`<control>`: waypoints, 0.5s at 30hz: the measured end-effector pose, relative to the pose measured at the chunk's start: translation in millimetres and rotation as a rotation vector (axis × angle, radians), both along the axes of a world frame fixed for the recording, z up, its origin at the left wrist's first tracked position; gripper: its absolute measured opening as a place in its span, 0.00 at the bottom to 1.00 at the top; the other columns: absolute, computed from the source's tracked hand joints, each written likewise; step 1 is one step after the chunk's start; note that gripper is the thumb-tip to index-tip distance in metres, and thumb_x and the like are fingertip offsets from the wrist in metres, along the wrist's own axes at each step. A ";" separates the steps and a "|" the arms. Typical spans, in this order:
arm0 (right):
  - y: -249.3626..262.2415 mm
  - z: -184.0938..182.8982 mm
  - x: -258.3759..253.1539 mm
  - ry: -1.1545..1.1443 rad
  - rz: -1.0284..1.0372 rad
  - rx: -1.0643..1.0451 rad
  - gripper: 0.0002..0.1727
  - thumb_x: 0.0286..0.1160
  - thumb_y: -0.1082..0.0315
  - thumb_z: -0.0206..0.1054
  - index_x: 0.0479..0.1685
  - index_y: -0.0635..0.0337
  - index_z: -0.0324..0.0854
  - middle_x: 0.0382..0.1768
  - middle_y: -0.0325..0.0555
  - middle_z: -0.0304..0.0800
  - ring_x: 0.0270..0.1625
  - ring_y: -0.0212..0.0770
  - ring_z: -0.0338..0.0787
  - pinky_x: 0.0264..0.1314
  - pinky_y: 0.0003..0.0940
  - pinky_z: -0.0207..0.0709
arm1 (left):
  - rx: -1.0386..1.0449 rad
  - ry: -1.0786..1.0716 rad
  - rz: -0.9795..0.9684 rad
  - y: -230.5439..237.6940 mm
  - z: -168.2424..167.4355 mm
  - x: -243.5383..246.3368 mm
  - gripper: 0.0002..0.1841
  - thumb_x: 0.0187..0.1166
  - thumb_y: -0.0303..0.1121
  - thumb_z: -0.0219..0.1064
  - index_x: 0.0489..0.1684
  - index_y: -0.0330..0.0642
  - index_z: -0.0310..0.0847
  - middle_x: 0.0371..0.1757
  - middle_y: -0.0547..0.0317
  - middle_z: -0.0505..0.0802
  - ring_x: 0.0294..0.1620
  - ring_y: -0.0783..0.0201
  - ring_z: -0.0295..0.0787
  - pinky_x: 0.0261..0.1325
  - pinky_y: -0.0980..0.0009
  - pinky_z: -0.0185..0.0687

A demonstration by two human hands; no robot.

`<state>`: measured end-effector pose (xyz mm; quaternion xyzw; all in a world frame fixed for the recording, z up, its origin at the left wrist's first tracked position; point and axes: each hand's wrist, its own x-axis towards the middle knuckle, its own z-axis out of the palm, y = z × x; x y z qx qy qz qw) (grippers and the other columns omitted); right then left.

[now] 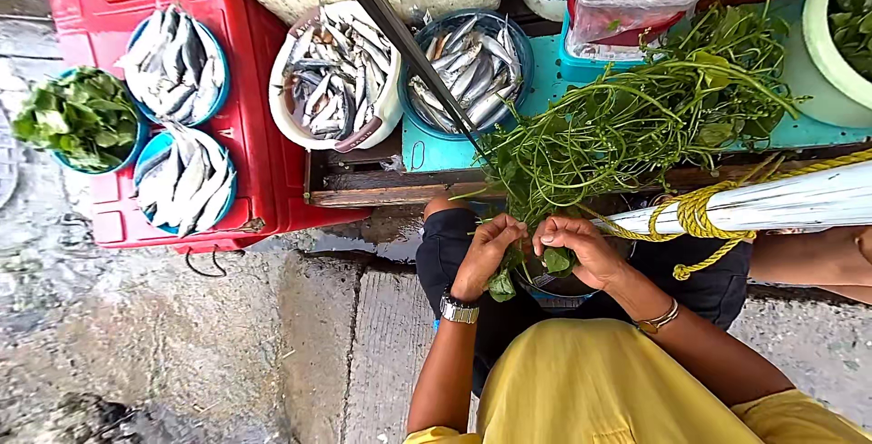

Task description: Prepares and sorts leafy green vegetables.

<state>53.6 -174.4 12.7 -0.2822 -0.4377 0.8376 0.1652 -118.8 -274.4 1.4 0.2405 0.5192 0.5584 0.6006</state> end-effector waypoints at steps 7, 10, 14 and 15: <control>-3.8 8.3 -0.2 -0.059 0.000 0.097 0.02 0.67 0.76 0.71 0.34 0.59 0.85 0.31 0.42 0.90 0.32 0.32 0.88 0.38 0.25 0.85 | -0.025 -0.050 0.030 -2.0 4.4 3.7 0.12 0.89 0.33 0.53 0.40 0.44 0.82 0.34 0.60 0.91 0.34 0.70 0.88 0.40 0.72 0.87; -7.9 8.6 -1.8 -0.070 0.013 0.143 0.06 0.72 0.75 0.69 0.42 0.62 0.91 0.38 0.43 0.93 0.34 0.31 0.88 0.41 0.25 0.85 | -0.045 -0.065 0.046 -2.9 4.2 6.4 0.16 0.92 0.39 0.47 0.44 0.47 0.82 0.35 0.66 0.89 0.35 0.74 0.86 0.40 0.76 0.85; -12.5 5.8 -4.1 -0.103 -0.014 0.132 0.09 0.80 0.73 0.64 0.43 0.64 0.92 0.38 0.44 0.94 0.34 0.31 0.89 0.42 0.25 0.86 | -0.040 -0.068 0.046 -4.3 1.3 10.5 0.17 0.93 0.42 0.45 0.47 0.47 0.80 0.35 0.65 0.88 0.35 0.73 0.85 0.40 0.75 0.85; -13.2 4.6 -4.6 -0.112 -0.029 0.126 0.10 0.81 0.73 0.63 0.43 0.65 0.92 0.36 0.44 0.94 0.33 0.32 0.89 0.41 0.25 0.86 | -0.027 -0.059 0.045 -4.4 -0.8 11.7 0.16 0.93 0.41 0.44 0.46 0.47 0.78 0.35 0.65 0.87 0.35 0.73 0.85 0.39 0.75 0.84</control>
